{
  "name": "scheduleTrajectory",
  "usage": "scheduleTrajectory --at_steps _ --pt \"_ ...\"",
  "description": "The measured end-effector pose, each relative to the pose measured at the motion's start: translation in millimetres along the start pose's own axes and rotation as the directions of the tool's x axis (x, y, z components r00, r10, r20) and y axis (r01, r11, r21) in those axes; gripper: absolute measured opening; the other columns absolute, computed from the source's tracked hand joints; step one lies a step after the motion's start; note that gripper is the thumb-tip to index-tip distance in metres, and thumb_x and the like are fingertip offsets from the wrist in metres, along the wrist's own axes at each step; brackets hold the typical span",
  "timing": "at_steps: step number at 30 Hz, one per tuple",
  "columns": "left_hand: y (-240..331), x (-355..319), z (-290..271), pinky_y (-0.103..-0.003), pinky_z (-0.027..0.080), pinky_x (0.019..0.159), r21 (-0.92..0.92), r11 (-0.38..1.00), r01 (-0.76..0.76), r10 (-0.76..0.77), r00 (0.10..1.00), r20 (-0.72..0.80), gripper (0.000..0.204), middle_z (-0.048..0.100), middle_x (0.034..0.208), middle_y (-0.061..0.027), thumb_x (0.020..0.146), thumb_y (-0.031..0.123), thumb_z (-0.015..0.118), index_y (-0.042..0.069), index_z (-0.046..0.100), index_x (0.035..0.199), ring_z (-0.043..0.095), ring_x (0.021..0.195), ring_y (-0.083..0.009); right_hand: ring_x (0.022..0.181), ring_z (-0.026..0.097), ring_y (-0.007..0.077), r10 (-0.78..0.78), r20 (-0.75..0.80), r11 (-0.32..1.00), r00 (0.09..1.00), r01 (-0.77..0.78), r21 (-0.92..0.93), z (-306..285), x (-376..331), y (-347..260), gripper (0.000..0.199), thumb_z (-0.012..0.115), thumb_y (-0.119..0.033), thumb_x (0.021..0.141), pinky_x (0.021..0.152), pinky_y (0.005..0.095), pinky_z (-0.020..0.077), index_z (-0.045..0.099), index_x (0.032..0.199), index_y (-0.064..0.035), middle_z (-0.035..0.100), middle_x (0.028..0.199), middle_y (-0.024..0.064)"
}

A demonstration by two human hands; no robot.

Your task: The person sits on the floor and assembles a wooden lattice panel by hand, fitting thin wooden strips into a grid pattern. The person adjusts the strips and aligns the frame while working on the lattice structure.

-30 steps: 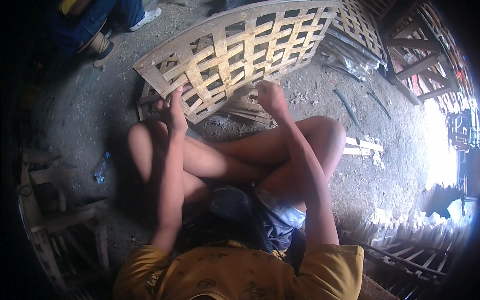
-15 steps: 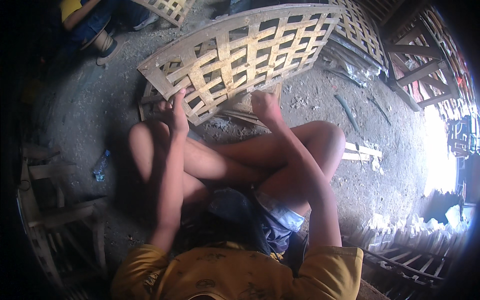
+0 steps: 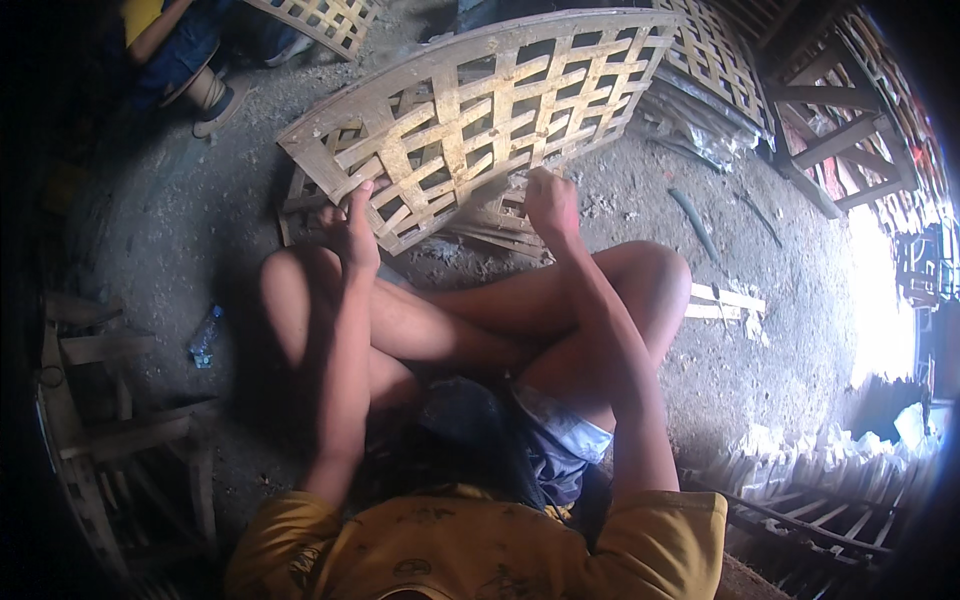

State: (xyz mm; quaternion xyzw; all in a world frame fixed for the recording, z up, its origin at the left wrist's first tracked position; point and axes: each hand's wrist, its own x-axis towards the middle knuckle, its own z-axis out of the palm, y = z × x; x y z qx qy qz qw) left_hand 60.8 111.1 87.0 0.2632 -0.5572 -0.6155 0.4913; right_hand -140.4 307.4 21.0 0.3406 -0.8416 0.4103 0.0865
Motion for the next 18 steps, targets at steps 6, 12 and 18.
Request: scheduleTrajectory --at_steps 6,12,18 --pt "-3.2 0.4 8.8 -0.032 0.045 0.093 0.016 1.0 0.019 -0.019 0.999 0.039 0.025 0.072 0.1 -0.0084 0.088 0.026 0.075 0.002 0.078 0.092 0.062 0.098 -0.0154 0.077 0.07 0.0403 -0.064 0.068 0.994 0.996 0.069 -0.08 -1.7 2.5 4.0 0.013 0.064 -0.007 0.089 0.069 0.0421 0.0558 0.073 0.098 -0.0029 0.07 0.084 0.0223" --pt "-5.8 2.3 -0.8 -0.033 0.046 0.092 0.073 0.997 -0.022 0.021 1.0 0.01 0.025 0.073 0.098 -0.0086 0.088 0.025 0.075 0.001 0.078 0.094 0.063 0.096 -0.0154 0.076 0.07 0.041 0.031 -0.01 0.981 0.999 -0.033 -0.192 -1.6 6.1 4.6 0.013 0.064 -0.007 0.088 0.069 0.0436 0.0554 0.073 0.096 -0.0018 0.07 0.084 0.0224" --pt "6.2 -1.8 13.9 -0.032 0.049 0.089 -0.044 0.998 -0.047 0.051 0.996 0.08 0.025 0.076 0.095 -0.0084 0.089 0.023 0.073 -0.001 0.076 0.097 0.067 0.09 -0.0155 0.072 0.07 0.038 -0.138 0.043 0.99 0.99 0.139 -0.021 -5.3 1.9 1.9 0.014 0.062 -0.008 0.09 0.067 0.0429 0.0549 0.072 0.098 -0.0015 0.07 0.083 0.0229"
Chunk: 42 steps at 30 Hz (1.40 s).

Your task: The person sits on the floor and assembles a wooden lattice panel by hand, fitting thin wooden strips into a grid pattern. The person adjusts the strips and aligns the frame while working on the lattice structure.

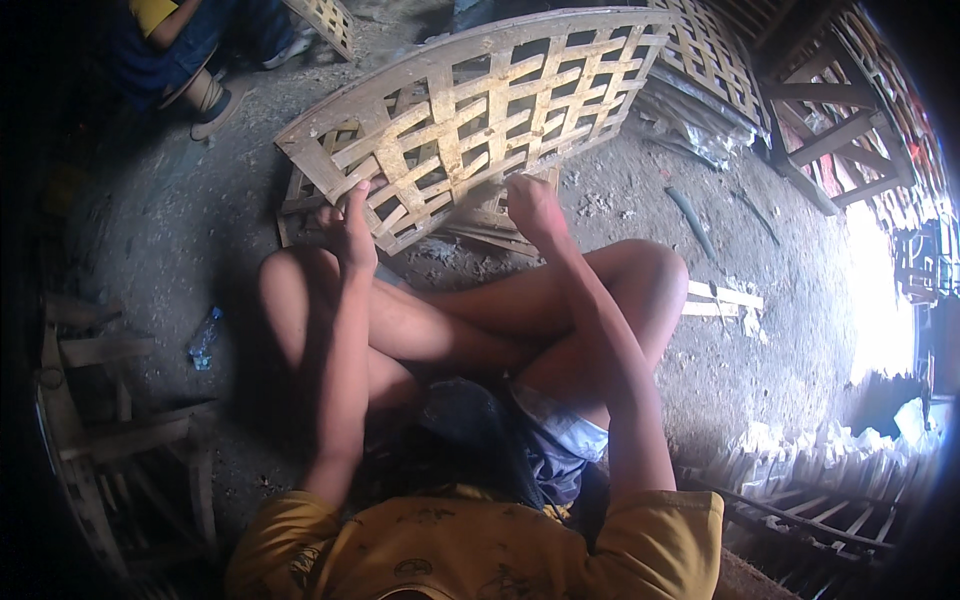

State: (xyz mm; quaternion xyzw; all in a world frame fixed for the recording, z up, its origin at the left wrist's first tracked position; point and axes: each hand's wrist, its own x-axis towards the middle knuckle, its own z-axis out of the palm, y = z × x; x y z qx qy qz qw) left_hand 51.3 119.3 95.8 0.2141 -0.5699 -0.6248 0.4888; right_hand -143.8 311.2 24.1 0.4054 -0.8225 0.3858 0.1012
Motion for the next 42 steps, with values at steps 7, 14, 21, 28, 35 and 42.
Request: scheduleTrajectory --at_steps 7,14,21,28,35,42 --pt "-4.9 2.2 -17.8 -0.031 0.049 0.089 0.017 1.0 -0.01 0.01 1.0 0.002 0.024 0.076 0.095 -0.0085 0.09 0.022 0.071 0.0 0.076 0.096 0.067 0.09 -0.0146 0.08 0.067 0.043 0.103 0.002 0.977 0.995 -0.101 -0.187 13.3 3.6 4.0 0.012 0.055 -0.006 0.091 0.07 0.0482 0.0522 0.065 0.091 0.0005 0.067 0.087 0.0242" --pt "-6.6 2.4 -11.2 -0.032 0.048 0.091 -0.015 0.999 0.028 -0.028 1.0 0.007 0.023 0.076 0.096 -0.0089 0.09 0.023 0.072 0.001 0.078 0.094 0.066 0.094 -0.0156 0.081 0.069 0.0398 0.041 0.094 0.999 0.995 -0.041 0.003 8.6 0.3 -2.6 0.012 0.061 -0.007 0.091 0.071 0.0443 0.0542 0.069 0.097 0.0 0.069 0.088 0.0234" --pt "-12.1 2.1 -18.0 -0.032 0.047 0.092 0.045 0.999 0.013 -0.012 1.0 -0.017 0.022 0.075 0.098 -0.0092 0.089 0.022 0.072 0.002 0.078 0.093 0.065 0.096 -0.0156 0.072 0.068 0.0415 0.173 -0.074 0.968 0.982 -0.184 -0.172 7.6 8.7 9.3 0.013 0.061 -0.007 0.088 0.068 0.0463 0.0534 0.07 0.094 0.0004 0.068 0.079 0.0241" --pt "-5.0 1.2 -10.8 -0.031 0.048 0.091 -0.037 0.999 0.037 -0.037 0.999 0.008 0.021 0.076 0.096 -0.0093 0.089 0.021 0.072 0.001 0.078 0.093 0.066 0.093 -0.015 0.073 0.067 0.0422 0.073 0.015 0.987 0.997 -0.07 -0.146 14.5 4.6 5.9 0.012 0.061 -0.007 0.089 0.068 0.0468 0.0538 0.071 0.094 -0.0016 0.068 0.08 0.0237" --pt "-4.9 1.7 -10.5 -0.032 0.047 0.092 -0.004 1.0 0.016 -0.016 1.0 0.005 0.023 0.075 0.094 -0.0087 0.089 0.023 0.072 0.002 0.079 0.093 0.066 0.093 -0.0156 0.076 0.07 0.0401 0.189 -0.075 0.975 0.979 -0.196 -0.102 6.0 8.7 17.0 0.014 0.062 -0.009 0.088 0.07 0.0453 0.0548 0.072 0.094 -0.0014 0.069 0.081 0.0239" --pt "-13.5 2.6 -18.9 -0.034 0.044 0.096 0.061 0.998 0.024 -0.024 1.0 0.001 0.025 0.073 0.1 -0.0094 0.089 0.026 0.072 0.002 0.079 0.093 0.063 0.099 -0.0161 0.076 0.07 0.0401 0.234 -0.001 0.943 0.972 -0.227 -0.242 12.5 14.6 5.5 0.016 0.065 -0.01 0.086 0.071 0.0443 0.056 0.074 0.095 -0.0017 0.069 0.079 0.0241"
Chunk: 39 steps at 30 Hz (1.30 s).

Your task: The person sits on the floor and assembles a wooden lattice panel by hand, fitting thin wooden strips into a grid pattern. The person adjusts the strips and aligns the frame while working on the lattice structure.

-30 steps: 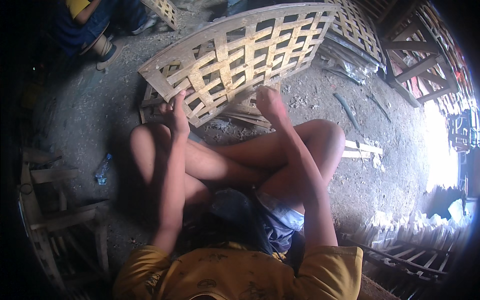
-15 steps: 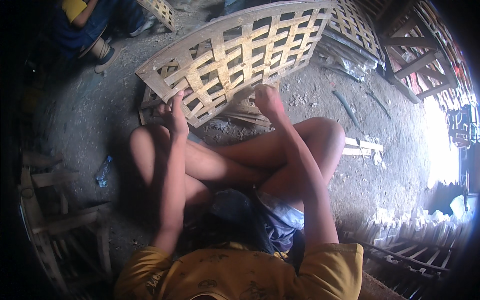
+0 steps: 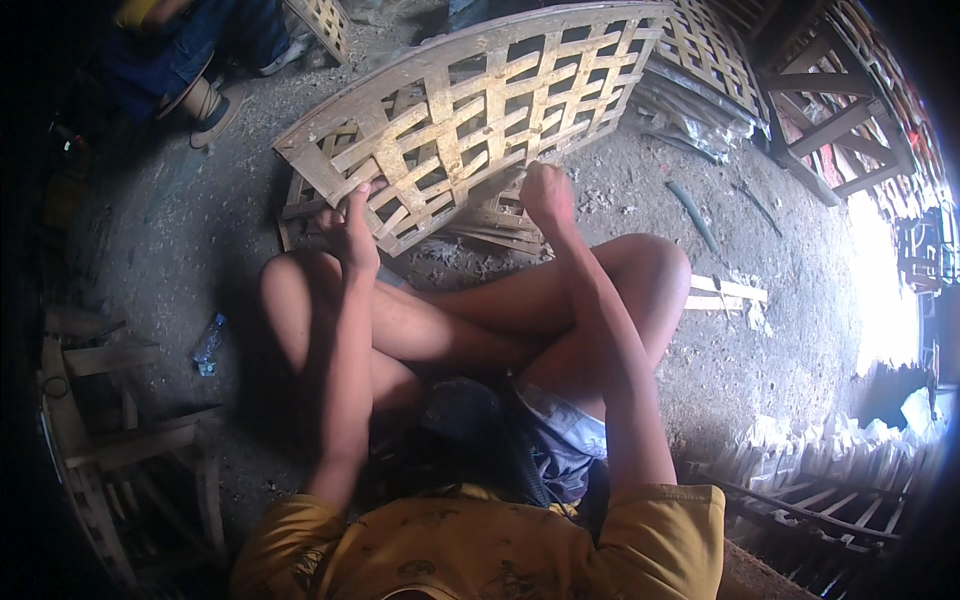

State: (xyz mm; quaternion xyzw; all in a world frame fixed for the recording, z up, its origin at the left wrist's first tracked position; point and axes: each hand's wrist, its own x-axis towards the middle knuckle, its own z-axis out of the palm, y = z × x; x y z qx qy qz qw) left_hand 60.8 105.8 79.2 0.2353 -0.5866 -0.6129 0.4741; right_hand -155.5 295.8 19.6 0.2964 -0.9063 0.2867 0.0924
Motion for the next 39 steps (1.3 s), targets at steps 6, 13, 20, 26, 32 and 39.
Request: scheduleTrajectory --at_steps 6,13,20,26,32,39 --pt "-1.0 -0.1 -3.0 -0.032 0.046 0.093 0.042 0.999 -0.002 0.001 1.0 0.002 0.027 0.075 0.097 -0.0099 0.089 0.026 0.072 0.001 0.079 0.094 0.065 0.096 -0.0155 0.076 0.07 0.0423 -0.027 -0.015 0.983 1.0 0.029 0.181 -8.4 -1.2 -6.1 0.019 0.057 -0.013 0.088 0.071 0.0488 0.0556 0.073 0.086 -0.002 0.069 0.081 0.0256" --pt "7.5 0.8 3.8 -0.031 0.049 0.089 -0.049 0.997 -0.056 0.059 0.997 0.042 0.023 0.077 0.092 -0.0086 0.09 0.021 0.07 0.0 0.078 0.094 0.067 0.088 -0.014 0.071 0.07 0.0404 0.071 -0.057 0.993 0.996 -0.076 -0.089 -2.5 4.8 7.6 0.018 0.06 -0.012 0.087 0.067 0.0456 0.0559 0.075 0.091 -0.0036 0.069 0.077 0.0245" --pt "4.2 0.6 2.8 -0.032 0.047 0.092 0.053 0.998 -0.029 0.029 1.0 0.001 0.023 0.076 0.096 -0.0095 0.09 0.023 0.072 0.001 0.078 0.093 0.066 0.094 -0.0156 0.07 0.069 0.0406 -0.125 -0.058 0.982 0.99 0.132 0.135 5.9 -0.4 -0.6 0.015 0.062 -0.011 0.087 0.065 0.0479 0.0535 0.073 0.089 -0.001 0.067 0.075 0.0249" --pt "0.4 -0.1 1.2 -0.034 0.045 0.095 0.111 0.994 -0.016 0.018 1.0 -0.025 0.025 0.074 0.096 -0.0101 0.089 0.024 0.073 0.0 0.077 0.091 0.065 0.096 -0.0166 0.077 0.067 0.0443 -0.024 0.026 0.998 0.999 0.025 -0.055 -3.7 0.5 -7.5 0.017 0.057 -0.012 0.088 0.07 0.0507 0.0542 0.069 0.084 0.0005 0.068 0.081 0.025" --pt "6.2 -3.0 6.7 -0.034 0.045 0.096 0.032 0.999 -0.023 0.025 0.999 -0.044 0.027 0.074 0.099 -0.0107 0.089 0.026 0.073 0.0 0.077 0.093 0.065 0.098 -0.0176 0.079 0.067 0.0439 -0.04 -0.046 0.998 0.998 0.037 -0.048 -6.8 4.2 2.9 0.016 0.058 -0.011 0.087 0.073 0.0498 0.0539 0.069 0.085 0.0007 0.068 0.085 0.0249" --pt "-10.3 1.9 0.5 -0.033 0.046 0.094 0.063 0.998 0.027 -0.025 0.999 -0.038 0.027 0.075 0.099 -0.01 0.089 0.027 0.073 0.0 0.077 0.094 0.065 0.097 -0.0165 0.082 0.066 0.0418 -0.119 -0.106 0.992 0.987 0.122 0.025 -3.6 5.2 0.4 0.016 0.06 -0.003 0.086 0.075 0.0487 0.0528 0.073 0.096 -0.0003 0.066 0.087 0.022"
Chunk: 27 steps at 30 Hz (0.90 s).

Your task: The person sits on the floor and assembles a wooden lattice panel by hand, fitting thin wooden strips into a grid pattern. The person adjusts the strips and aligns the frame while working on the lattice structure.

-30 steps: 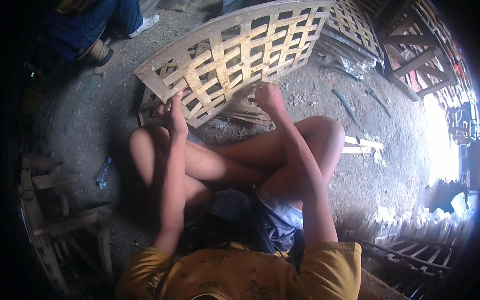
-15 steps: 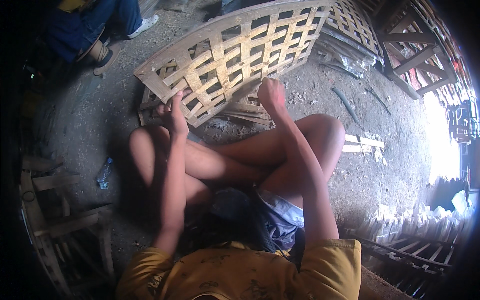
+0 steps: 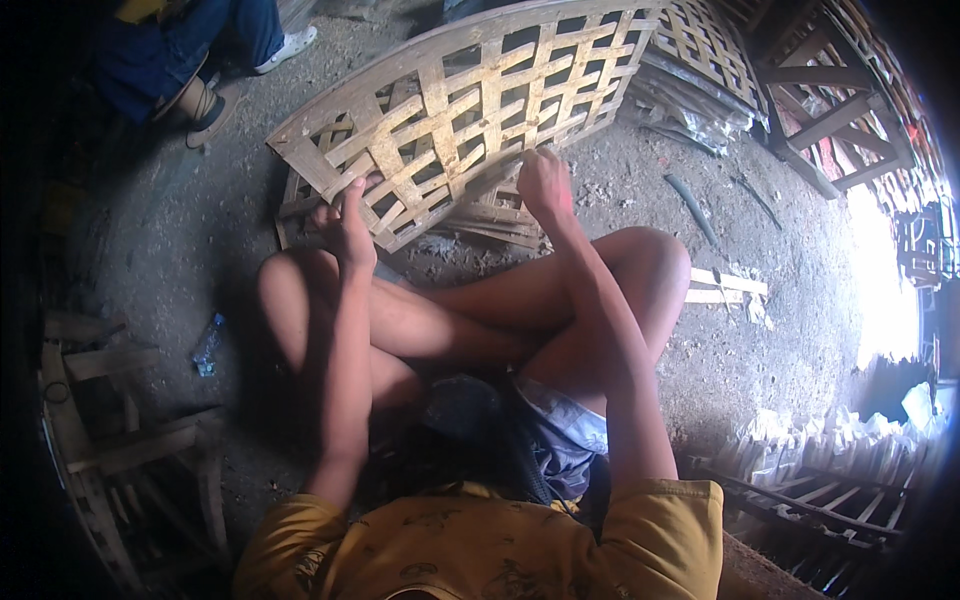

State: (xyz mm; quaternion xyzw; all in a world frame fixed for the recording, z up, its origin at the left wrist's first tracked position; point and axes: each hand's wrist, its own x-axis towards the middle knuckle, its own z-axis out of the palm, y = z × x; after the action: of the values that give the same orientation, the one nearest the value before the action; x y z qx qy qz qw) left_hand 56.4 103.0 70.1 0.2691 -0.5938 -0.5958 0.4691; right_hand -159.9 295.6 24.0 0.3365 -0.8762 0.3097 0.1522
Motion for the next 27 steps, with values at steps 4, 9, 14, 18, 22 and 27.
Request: scheduleTrajectory --at_steps 4,9,14,18,22,27 --pt "10.9 -2.5 0.9 -0.033 0.047 0.093 -0.062 0.998 0.011 -0.009 1.0 0.028 0.028 0.075 0.096 -0.0098 0.089 0.027 0.073 0.001 0.078 0.094 0.066 0.094 -0.0166 0.084 0.065 0.041 -0.029 0.015 0.998 0.999 0.028 0.06 -2.8 -0.6 -2.5 0.019 0.059 0.0 0.086 0.076 0.0479 0.0523 0.073 0.099 -0.0009 0.065 0.089 0.0208" --pt "16.3 -3.2 3.6 -0.031 0.047 0.092 -0.122 0.992 0.019 -0.013 0.999 0.043 0.025 0.076 0.096 -0.0098 0.089 0.025 0.073 0.001 0.078 0.093 0.067 0.094 -0.0159 0.084 0.066 0.0394 -0.082 0.025 0.996 0.996 0.083 -0.038 -0.2 -0.9 0.2 0.022 0.053 0.0 0.083 0.077 0.0488 0.0529 0.071 0.096 -0.0005 0.066 0.09 0.0193" --pt "12.2 -5.6 4.1 -0.034 0.044 0.096 -0.009 1.0 -0.013 0.013 0.997 -0.075 0.023 0.072 0.097 -0.0091 0.089 0.025 0.074 0.003 0.079 0.091 0.062 0.097 -0.0167 0.084 0.065 0.0425 -0.193 -0.029 0.981 0.981 0.192 -0.028 11.4 -2.9 2.1 0.021 0.055 0.004 0.079 0.074 0.0483 0.0534 0.069 0.093 0.001 0.066 0.089 0.0197" --pt "18.1 -9.7 6.8 -0.035 0.043 0.096 0.005 1.0 0.026 -0.025 0.998 -0.065 0.025 0.071 0.098 -0.0099 0.087 0.027 0.076 0.002 0.077 0.093 0.061 0.098 -0.0179 0.085 0.065 0.0435 -0.056 0.037 0.997 0.998 0.054 0.048 8.8 -2.2 8.9 0.014 0.057 0.001 0.085 0.075 0.0488 0.0527 0.068 0.093 0.0027 0.066 0.09 0.0208" --pt "17.3 -6.6 4.2 -0.036 0.043 0.095 -0.007 1.0 0.001 -0.001 0.998 -0.058 0.029 0.071 0.097 -0.0111 0.087 0.029 0.077 0.001 0.075 0.095 0.062 0.097 -0.0183 0.083 0.065 0.0407 -0.073 0.042 0.987 0.996 0.066 0.15 15.7 -1.3 10.0 0.013 0.059 -0.004 0.09 0.073 0.0454 0.0518 0.069 0.095 0.0031 0.065 0.087 0.0205" --pt "8.7 -4.9 7.8 -0.035 0.044 0.096 -0.018 1.0 0.005 -0.006 0.999 -0.045 0.028 0.071 0.101 -0.0111 0.087 0.028 0.076 0.001 0.076 0.094 0.062 0.1 -0.0184 0.08 0.066 0.0213 0.151 0.361 0.817 0.92 -0.322 0.479 19.4 -1.2 32.5 0.021 0.061 -0.013 0.093 0.073 0.0342 0.0505 0.073 0.105 0.0001 0.072 0.089 0.0128"
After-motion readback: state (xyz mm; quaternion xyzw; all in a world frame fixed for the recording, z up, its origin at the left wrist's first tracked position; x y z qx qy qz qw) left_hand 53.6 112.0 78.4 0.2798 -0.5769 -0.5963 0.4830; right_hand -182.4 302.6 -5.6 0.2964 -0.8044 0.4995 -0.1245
